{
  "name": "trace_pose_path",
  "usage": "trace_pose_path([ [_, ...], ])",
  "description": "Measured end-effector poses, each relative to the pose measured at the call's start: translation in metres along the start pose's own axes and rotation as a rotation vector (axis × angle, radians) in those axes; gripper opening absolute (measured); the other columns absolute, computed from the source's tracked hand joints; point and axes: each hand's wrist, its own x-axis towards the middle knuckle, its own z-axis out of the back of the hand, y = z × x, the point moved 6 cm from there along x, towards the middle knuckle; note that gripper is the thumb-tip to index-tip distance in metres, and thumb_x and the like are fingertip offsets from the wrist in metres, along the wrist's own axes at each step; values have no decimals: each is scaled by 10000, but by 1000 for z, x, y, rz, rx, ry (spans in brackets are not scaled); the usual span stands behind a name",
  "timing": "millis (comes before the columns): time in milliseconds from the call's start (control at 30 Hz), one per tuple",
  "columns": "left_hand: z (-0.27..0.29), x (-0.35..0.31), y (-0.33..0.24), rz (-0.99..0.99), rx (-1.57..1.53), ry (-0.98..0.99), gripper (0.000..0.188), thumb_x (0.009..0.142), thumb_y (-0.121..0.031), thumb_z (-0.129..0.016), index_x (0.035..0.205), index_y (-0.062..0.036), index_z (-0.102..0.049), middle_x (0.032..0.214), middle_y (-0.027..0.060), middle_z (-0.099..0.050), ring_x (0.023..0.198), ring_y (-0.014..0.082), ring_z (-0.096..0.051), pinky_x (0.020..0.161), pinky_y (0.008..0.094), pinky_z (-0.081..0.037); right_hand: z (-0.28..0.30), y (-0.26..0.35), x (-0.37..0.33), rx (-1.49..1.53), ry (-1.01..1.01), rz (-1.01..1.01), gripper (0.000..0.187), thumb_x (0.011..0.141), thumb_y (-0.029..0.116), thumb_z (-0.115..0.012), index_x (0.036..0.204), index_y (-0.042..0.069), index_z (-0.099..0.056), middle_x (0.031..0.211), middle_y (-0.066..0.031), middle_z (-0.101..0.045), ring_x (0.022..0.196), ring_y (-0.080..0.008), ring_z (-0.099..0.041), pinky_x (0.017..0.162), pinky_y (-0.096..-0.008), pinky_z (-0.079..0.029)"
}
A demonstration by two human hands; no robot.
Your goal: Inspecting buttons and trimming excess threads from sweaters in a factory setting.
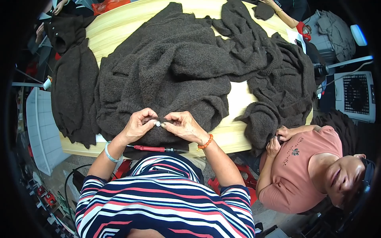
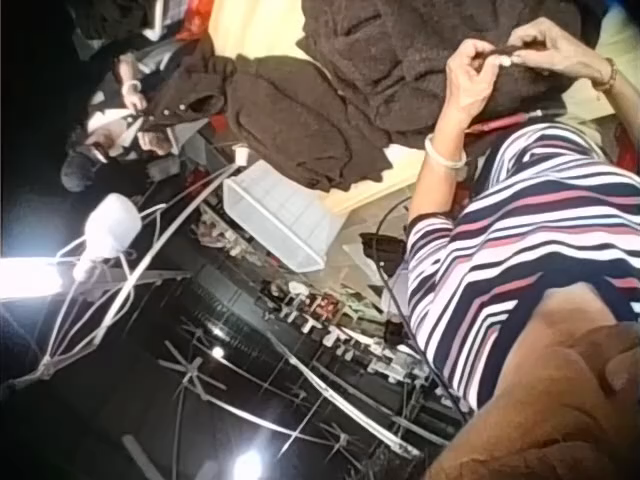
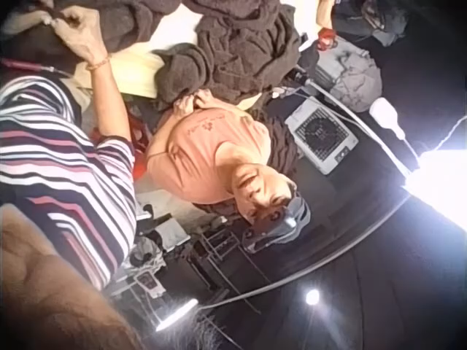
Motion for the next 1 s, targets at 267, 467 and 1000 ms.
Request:
trace_pose_path([
  [267,-2,-3,-9,47,114,130,195,898,-101,-652,1043,22,-612,854,17,-616,739,61,-557,649,229,-461,0,-1,2,-128,-49,19,199,909,200,-698,889,2,-695,655,37,-580,603,-7,-470,514,-221,-377],
  [467,21,-14,-45,54,641,318,231,796,-156,-752,911,31,-680,745,142,-672,668,168,-642,626,291,-489,4,18,-25,-786,38,110,313,849,358,-717,893,49,-695,698,-170,-643,666,-346,-645,617,-406,-497],
  [1000,57,-30,-53,10,839,21,401,674,-189,-831,963,37,-670,870,149,-625,844,298,-621,759,362,-486,80,26,-40,-1179,-646,311,485,775,141,-748,1237,144,-601,1203,-101,-559,1102,-321,-539,943,-414,-451],
])
